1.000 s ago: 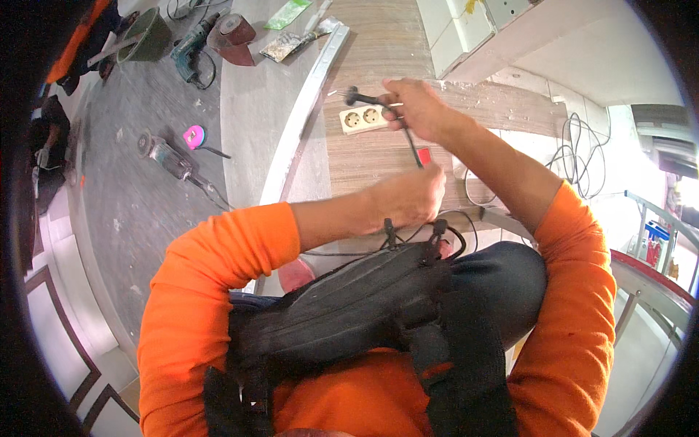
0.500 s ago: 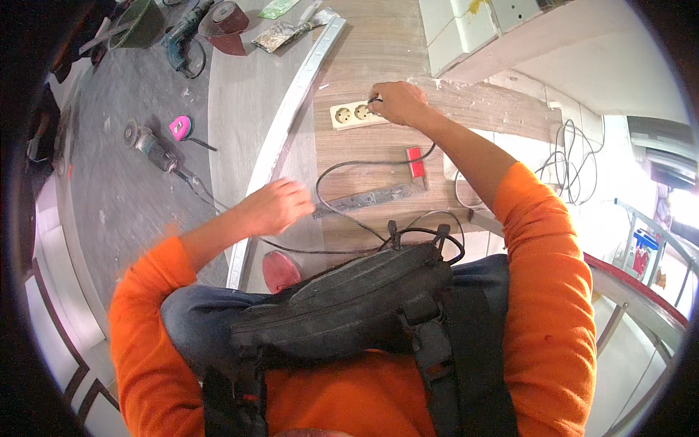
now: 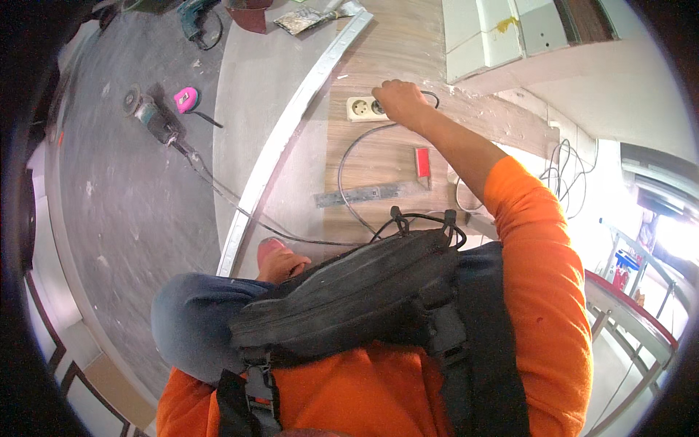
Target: The person marks a metal trim piece using a square and a pen, plugs an angle grinder into a power outlet, and uses the grinder to cut the metal trim on a work surface, producing sparks.
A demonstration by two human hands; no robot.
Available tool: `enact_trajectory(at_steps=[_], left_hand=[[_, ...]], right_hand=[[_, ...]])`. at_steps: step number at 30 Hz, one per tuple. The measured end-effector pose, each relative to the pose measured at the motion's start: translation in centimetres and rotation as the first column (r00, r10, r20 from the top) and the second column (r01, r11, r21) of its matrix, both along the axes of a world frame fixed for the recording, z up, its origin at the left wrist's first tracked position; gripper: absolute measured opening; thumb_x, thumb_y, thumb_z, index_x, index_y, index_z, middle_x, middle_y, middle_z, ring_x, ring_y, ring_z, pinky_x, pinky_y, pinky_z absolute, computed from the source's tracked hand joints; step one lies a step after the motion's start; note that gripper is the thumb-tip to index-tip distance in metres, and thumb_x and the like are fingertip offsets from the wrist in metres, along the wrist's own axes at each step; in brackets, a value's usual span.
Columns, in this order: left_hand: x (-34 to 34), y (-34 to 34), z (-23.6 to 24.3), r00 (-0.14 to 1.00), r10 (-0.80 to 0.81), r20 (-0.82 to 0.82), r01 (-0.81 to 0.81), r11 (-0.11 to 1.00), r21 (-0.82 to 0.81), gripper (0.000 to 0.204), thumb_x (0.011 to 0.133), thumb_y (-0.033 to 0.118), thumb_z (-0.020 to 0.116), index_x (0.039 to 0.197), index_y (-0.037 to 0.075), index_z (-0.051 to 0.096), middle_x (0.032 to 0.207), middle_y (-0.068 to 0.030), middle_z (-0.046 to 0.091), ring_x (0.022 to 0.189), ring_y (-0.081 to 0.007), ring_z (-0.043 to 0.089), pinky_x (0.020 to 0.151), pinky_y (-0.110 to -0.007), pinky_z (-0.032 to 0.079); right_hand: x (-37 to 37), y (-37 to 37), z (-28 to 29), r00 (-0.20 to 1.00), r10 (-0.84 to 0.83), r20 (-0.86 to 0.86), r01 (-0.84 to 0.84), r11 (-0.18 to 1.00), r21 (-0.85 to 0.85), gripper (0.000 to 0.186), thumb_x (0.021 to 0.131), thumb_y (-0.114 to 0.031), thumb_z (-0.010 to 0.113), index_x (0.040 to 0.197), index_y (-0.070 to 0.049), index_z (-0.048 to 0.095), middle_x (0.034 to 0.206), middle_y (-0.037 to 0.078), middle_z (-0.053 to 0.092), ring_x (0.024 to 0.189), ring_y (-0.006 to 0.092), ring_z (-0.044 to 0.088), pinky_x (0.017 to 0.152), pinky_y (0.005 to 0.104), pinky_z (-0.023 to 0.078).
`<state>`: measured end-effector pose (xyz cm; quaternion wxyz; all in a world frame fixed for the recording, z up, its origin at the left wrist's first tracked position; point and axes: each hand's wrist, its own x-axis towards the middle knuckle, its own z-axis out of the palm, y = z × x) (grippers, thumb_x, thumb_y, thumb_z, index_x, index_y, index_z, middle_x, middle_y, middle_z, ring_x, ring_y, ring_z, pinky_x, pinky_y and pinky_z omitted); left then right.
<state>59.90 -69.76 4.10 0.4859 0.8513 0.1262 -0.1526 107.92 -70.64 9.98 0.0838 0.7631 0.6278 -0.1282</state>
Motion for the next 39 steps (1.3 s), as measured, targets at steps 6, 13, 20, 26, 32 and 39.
enact_trajectory(at_steps=[6,13,20,26,32,39], left_hand=[[-0.6,-0.7,-1.6,0.971,0.118,0.209,-0.124,0.992,0.015,0.013,0.089,0.020,0.061,0.095,0.012,0.069,0.071,-0.0133,0.059,0.073,-0.0339,0.059,0.067,-0.045,0.045],[-1.0,-0.1,-0.2,0.958,0.185,0.218,-0.194,0.981,0.023,0.011,0.088,0.022,0.062,0.089,0.014,0.069,0.072,-0.0103,0.062,0.072,-0.0333,0.061,0.065,-0.046,0.047],[-1.2,0.0,0.5,0.974,0.155,0.164,-0.169,0.982,0.078,0.014,0.091,0.026,0.061,0.089,0.015,0.069,0.069,-0.0102,0.058,0.073,-0.0325,0.060,0.067,-0.047,0.046],[-1.2,-0.7,-2.0,0.999,-0.003,0.041,0.004,0.999,-0.038,0.012,0.088,0.022,0.065,0.092,0.013,0.070,0.073,-0.0116,0.063,0.074,-0.0326,0.062,0.067,-0.046,0.047],[-1.2,-0.5,-3.1,0.984,0.031,0.177,-0.044,0.997,0.069,0.013,0.090,0.026,0.065,0.095,0.015,0.070,0.075,-0.0116,0.064,0.072,-0.0326,0.062,0.066,-0.044,0.048],[-1.0,0.6,-1.8,0.986,-0.018,0.165,0.006,0.997,0.071,0.011,0.091,0.025,0.064,0.094,0.016,0.070,0.076,-0.0110,0.066,0.072,-0.0326,0.063,0.064,-0.044,0.049]], right_hand=[[-0.8,0.5,-1.4,0.996,0.088,-0.013,-0.089,0.994,-0.061,0.014,0.086,-0.008,0.060,0.098,-0.003,0.065,0.095,0.019,0.067,0.097,0.0361,0.066,0.080,0.0457,0.056],[-1.4,0.9,0.6,0.999,-0.041,0.027,0.044,0.991,-0.130,0.022,0.084,-0.020,0.065,0.098,-0.004,0.061,0.094,0.020,0.068,0.092,0.0384,0.066,0.078,0.0516,0.052],[-1.2,0.3,-2.4,0.999,-0.054,-0.001,0.054,0.994,-0.093,0.020,0.085,-0.009,0.060,0.103,-0.002,0.060,0.089,0.021,0.068,0.088,0.0387,0.068,0.075,0.0506,0.053],[-2.1,-0.8,-2.5,1.000,0.021,-0.015,-0.022,0.999,-0.033,0.019,0.083,-0.003,0.061,0.102,-0.002,0.060,0.090,0.019,0.069,0.088,0.0359,0.069,0.074,0.0464,0.056],[-2.6,-0.6,-1.8,0.998,0.014,0.053,-0.012,0.999,-0.038,0.024,0.081,-0.004,0.066,0.104,-0.002,0.060,0.096,0.016,0.070,0.092,0.0319,0.070,0.076,0.0424,0.058],[-1.3,-0.4,-1.5,0.985,-0.143,0.092,0.148,0.988,-0.049,0.020,0.085,-0.009,0.063,0.105,-0.006,0.064,0.104,0.015,0.070,0.101,0.0324,0.068,0.082,0.0450,0.056]])
